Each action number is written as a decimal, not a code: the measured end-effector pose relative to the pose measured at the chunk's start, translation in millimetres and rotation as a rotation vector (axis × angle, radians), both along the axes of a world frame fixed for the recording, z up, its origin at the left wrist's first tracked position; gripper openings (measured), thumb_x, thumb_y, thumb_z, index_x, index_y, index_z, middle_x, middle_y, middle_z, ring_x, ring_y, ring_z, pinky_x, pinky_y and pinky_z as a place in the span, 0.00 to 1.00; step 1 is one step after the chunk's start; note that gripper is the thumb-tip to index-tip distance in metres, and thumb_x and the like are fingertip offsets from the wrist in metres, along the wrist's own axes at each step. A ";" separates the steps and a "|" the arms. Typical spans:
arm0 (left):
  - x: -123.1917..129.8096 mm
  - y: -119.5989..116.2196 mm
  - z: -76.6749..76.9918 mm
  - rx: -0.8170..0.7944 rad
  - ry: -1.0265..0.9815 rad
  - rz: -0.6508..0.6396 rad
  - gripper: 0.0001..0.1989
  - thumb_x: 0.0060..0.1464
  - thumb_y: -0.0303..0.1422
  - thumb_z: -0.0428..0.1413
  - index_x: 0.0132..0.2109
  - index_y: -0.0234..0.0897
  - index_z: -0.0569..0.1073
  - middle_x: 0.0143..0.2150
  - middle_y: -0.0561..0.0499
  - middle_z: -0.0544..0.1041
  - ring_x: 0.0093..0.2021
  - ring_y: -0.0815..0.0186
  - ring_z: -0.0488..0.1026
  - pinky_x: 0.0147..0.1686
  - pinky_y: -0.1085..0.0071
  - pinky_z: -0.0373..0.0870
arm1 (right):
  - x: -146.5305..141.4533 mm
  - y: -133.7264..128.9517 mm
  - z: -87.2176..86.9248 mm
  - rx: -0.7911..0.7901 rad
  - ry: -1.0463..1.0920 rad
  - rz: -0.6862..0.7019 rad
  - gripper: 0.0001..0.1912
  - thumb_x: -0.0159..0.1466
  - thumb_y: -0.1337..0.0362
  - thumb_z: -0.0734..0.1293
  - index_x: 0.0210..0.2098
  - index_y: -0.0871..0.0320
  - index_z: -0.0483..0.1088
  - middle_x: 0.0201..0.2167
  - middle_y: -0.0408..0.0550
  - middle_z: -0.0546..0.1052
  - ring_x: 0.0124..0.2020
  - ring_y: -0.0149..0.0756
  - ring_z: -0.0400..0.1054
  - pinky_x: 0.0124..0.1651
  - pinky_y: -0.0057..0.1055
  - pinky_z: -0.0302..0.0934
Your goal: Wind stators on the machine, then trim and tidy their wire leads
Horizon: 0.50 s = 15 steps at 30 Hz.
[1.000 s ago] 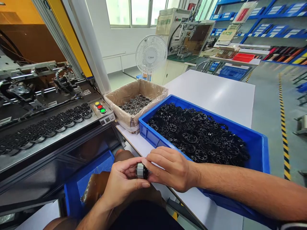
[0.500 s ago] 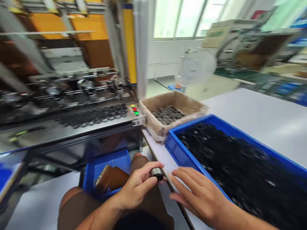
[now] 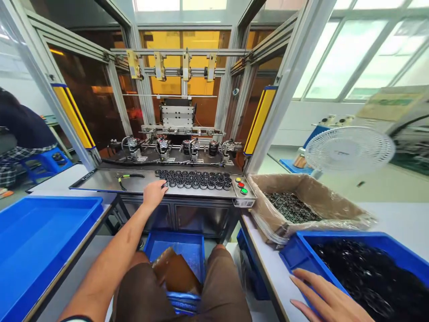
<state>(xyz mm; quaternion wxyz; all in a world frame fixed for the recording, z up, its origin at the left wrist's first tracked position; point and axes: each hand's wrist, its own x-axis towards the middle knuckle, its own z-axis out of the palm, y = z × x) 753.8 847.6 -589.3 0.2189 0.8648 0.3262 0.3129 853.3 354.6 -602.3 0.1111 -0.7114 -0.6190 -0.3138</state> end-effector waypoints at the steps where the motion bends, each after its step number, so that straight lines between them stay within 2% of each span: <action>1: 4.2 4.1 -3.4 0.022 0.015 -0.024 0.10 0.52 0.30 0.59 0.42 0.39 0.82 0.49 0.43 0.83 0.54 0.50 0.77 0.57 0.57 0.70 | -2.9 4.4 7.8 -0.014 -0.022 -0.030 0.15 0.72 0.60 0.59 0.40 0.58 0.77 0.39 0.55 0.81 0.35 0.43 0.79 0.37 0.35 0.77; 4: 11.6 12.7 -15.0 0.092 0.035 -0.111 0.10 0.54 0.33 0.57 0.41 0.38 0.82 0.51 0.42 0.82 0.56 0.49 0.76 0.57 0.57 0.70 | -5.3 24.6 24.0 -0.011 -0.066 -0.100 0.17 0.73 0.62 0.57 0.38 0.60 0.76 0.37 0.55 0.81 0.35 0.40 0.78 0.38 0.36 0.75; 6: 9.3 22.0 -19.7 0.144 0.019 -0.143 0.13 0.55 0.37 0.56 0.43 0.39 0.81 0.55 0.42 0.80 0.59 0.49 0.73 0.58 0.56 0.69 | 5.0 45.9 26.0 0.041 -0.034 -0.109 0.16 0.73 0.62 0.58 0.39 0.61 0.76 0.37 0.55 0.80 0.35 0.40 0.77 0.38 0.36 0.74; 8: -1.5 38.8 -19.0 0.195 -0.027 -0.108 0.17 0.56 0.41 0.54 0.48 0.38 0.78 0.59 0.41 0.77 0.61 0.49 0.70 0.60 0.55 0.66 | 25.8 74.6 21.1 0.160 0.073 -0.143 0.15 0.72 0.60 0.60 0.42 0.61 0.76 0.38 0.55 0.80 0.38 0.39 0.76 0.42 0.36 0.74; 10: -21.4 64.0 -11.7 0.235 -0.087 0.010 0.18 0.58 0.40 0.51 0.50 0.35 0.75 0.60 0.37 0.75 0.62 0.49 0.68 0.60 0.53 0.64 | 54.1 109.6 11.1 0.324 0.161 -0.234 0.16 0.72 0.59 0.59 0.45 0.61 0.75 0.39 0.55 0.79 0.42 0.40 0.75 0.46 0.39 0.73; 12: -48.0 93.9 0.3 0.251 -0.131 0.176 0.15 0.58 0.38 0.49 0.46 0.35 0.74 0.54 0.36 0.78 0.58 0.48 0.70 0.57 0.53 0.64 | 84.8 147.3 -0.5 0.416 0.186 -0.301 0.19 0.72 0.60 0.56 0.49 0.63 0.73 0.43 0.59 0.78 0.47 0.44 0.74 0.50 0.44 0.72; 14: -75.7 121.9 13.7 0.241 -0.129 0.318 0.07 0.56 0.36 0.51 0.36 0.37 0.71 0.39 0.42 0.79 0.49 0.49 0.73 0.49 0.57 0.67 | 113.6 182.6 -10.3 0.482 0.198 -0.341 0.21 0.72 0.60 0.54 0.52 0.66 0.71 0.47 0.64 0.77 0.51 0.46 0.72 0.54 0.48 0.70; 15: -88.0 133.6 19.6 0.230 -0.112 0.366 0.05 0.54 0.35 0.53 0.32 0.39 0.68 0.32 0.47 0.77 0.43 0.52 0.73 0.44 0.61 0.67 | 126.4 197.8 -13.8 0.506 0.203 -0.354 0.22 0.72 0.59 0.54 0.52 0.67 0.71 0.48 0.66 0.76 0.52 0.48 0.71 0.56 0.49 0.69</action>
